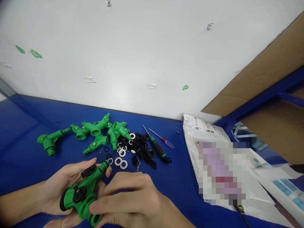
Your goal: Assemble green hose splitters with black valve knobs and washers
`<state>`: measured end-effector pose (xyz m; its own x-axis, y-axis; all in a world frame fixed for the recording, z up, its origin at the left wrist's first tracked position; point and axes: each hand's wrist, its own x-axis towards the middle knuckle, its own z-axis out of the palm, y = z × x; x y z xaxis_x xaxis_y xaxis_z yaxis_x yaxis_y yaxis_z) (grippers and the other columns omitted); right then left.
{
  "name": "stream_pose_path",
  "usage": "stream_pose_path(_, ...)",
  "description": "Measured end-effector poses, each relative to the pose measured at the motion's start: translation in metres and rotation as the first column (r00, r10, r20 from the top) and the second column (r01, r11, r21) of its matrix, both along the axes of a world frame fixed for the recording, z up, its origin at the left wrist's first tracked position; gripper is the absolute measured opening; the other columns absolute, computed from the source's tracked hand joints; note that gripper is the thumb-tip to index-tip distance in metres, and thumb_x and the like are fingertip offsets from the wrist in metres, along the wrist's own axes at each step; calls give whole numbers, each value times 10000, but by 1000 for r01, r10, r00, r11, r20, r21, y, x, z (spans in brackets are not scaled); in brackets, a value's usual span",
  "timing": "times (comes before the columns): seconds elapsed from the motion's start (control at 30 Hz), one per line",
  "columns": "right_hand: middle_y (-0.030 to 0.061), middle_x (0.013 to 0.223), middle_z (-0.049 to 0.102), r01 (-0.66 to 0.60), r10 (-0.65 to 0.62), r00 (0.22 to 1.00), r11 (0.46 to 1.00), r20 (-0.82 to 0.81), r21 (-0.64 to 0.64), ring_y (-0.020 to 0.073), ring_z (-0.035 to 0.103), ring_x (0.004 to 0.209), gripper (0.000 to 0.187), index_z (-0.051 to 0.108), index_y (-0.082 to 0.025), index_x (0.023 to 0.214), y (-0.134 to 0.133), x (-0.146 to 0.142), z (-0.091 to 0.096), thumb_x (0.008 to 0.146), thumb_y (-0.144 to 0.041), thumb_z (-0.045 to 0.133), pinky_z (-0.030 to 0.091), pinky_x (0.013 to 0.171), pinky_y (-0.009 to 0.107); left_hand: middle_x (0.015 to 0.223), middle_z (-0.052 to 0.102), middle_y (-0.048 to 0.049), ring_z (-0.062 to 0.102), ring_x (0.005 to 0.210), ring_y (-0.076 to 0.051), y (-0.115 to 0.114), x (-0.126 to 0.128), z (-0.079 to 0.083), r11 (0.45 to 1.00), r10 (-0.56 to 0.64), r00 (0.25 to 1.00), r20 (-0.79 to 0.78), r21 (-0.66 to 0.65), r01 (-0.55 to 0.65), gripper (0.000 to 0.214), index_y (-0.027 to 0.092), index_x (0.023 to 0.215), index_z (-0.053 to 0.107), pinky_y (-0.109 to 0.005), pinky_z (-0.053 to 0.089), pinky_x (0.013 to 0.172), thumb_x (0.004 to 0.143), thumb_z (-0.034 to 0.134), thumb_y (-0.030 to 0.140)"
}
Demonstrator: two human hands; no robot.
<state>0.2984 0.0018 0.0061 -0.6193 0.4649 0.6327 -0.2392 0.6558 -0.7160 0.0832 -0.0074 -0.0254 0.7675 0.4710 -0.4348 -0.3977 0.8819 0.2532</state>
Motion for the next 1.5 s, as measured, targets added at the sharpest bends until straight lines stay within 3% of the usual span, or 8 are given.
stream_pose_path(0.17,101,913,696,-25,27,1000,993,14,-113,149,694,787,332,701,-144,1213,1,3,-1,889,-78,672,586,718,229,704,742,-100,703,535,-210,1,2,0,999,-10,1000,-9,34,10,449,138,1079,676,-220,513,407,917,523,528)
stream_pose_path(0.33,113,942,707,125,-141,980,986,142,114,159,668,776,257,679,-145,1188,6,6,-6,943,-114,607,583,672,265,772,737,-88,667,452,-206,4,7,7,974,115,993,25,195,-118,348,192,1059,628,-195,414,287,905,533,489)
stream_pose_path(0.5,92,951,717,345,-380,903,920,202,189,173,684,848,182,690,-168,1077,21,12,-3,919,-113,618,585,733,282,914,754,-98,719,639,-220,4,5,16,805,417,908,-32,477,-353,243,200,996,626,-271,544,514,948,527,416)
stream_pose_path(0.63,83,948,701,511,-563,738,827,372,236,190,671,838,124,702,-173,986,37,20,-7,927,-155,594,562,752,323,1007,769,-93,736,817,-250,8,3,21,696,597,793,-122,570,-437,192,222,981,601,-348,575,746,892,648,385)
stream_pose_path(0.9,72,951,669,356,-542,543,840,641,409,241,586,905,60,711,-199,879,41,26,-8,899,-217,658,470,824,434,1161,740,-79,619,1201,-281,13,6,13,603,708,686,-170,651,-461,143,261,966,537,-424,469,986,910,648,331)
stream_pose_path(1.1,68,1017,633,328,-461,539,886,705,328,227,581,929,50,728,-221,874,48,50,11,860,-183,698,486,851,412,1161,743,-92,586,1248,-308,10,7,13,648,681,701,-212,621,-441,153,245,945,557,-461,423,1039,892,676,326)
stream_pose_path(1.33,10,824,653,281,-361,410,924,838,261,152,598,689,149,725,-226,937,46,48,3,826,-127,718,430,607,263,1126,751,-111,632,1176,-316,8,10,17,688,653,719,-240,585,-429,141,224,960,584,-427,525,913,890,674,307)
stream_pose_path(1.5,19,833,694,247,-393,383,916,836,317,164,639,714,130,740,-229,897,49,50,-2,865,-120,674,417,615,265,1088,756,-112,601,1217,-340,9,10,17,705,642,720,-263,571,-420,149,214,926,587,-436,555,868,876,693,306)
